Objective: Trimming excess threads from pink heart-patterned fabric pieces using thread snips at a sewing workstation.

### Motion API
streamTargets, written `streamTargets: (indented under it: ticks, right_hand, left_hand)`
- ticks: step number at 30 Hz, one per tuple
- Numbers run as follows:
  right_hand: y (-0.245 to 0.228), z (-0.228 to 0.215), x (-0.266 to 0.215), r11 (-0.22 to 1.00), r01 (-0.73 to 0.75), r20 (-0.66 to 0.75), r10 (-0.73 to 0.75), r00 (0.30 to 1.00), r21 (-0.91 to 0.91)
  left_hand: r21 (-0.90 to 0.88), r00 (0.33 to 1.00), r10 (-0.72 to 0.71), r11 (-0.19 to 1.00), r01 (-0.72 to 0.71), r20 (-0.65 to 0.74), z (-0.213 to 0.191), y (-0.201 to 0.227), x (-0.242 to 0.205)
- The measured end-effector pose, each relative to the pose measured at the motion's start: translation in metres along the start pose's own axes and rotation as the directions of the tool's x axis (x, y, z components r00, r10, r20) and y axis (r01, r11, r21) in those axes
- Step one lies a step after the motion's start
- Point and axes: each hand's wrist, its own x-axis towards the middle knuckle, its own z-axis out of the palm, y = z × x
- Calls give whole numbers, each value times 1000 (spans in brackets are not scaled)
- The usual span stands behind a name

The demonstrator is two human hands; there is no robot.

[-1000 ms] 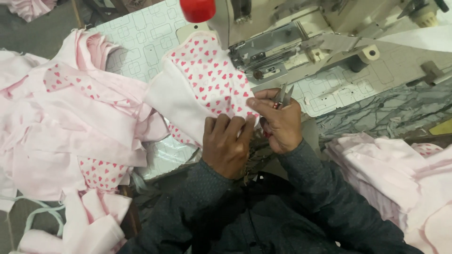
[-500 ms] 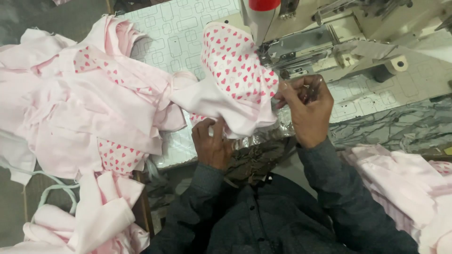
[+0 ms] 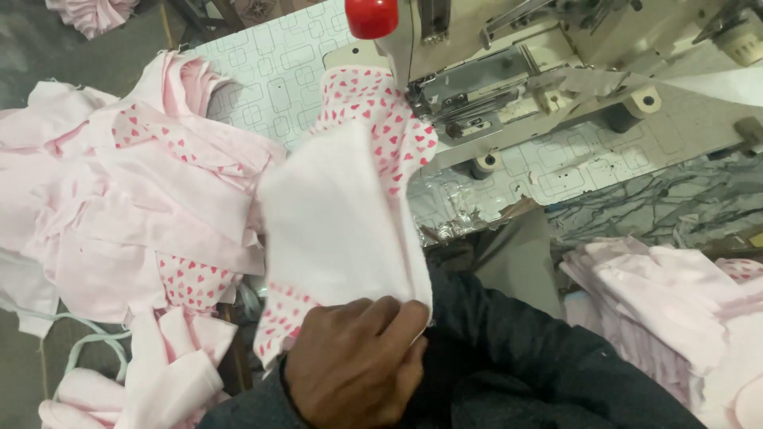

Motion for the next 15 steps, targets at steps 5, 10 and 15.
streamTargets:
  ticks: [5,10,15]
  right_hand:
    - [-10,-4,13,956,275,-34,-280,959,-104]
    - [-29,7,13,891,378,-59,-404,913,-250]
    - [-6,5,40,798,347,15,-390,921,-492]
  left_hand:
    - [556,992,116,829,-67,-54,56,-28,-26]
    - [403,992,106,907,-123,64,69,-35,-22]
    - [200,903,401,908,-369,-152,49,-109,59]
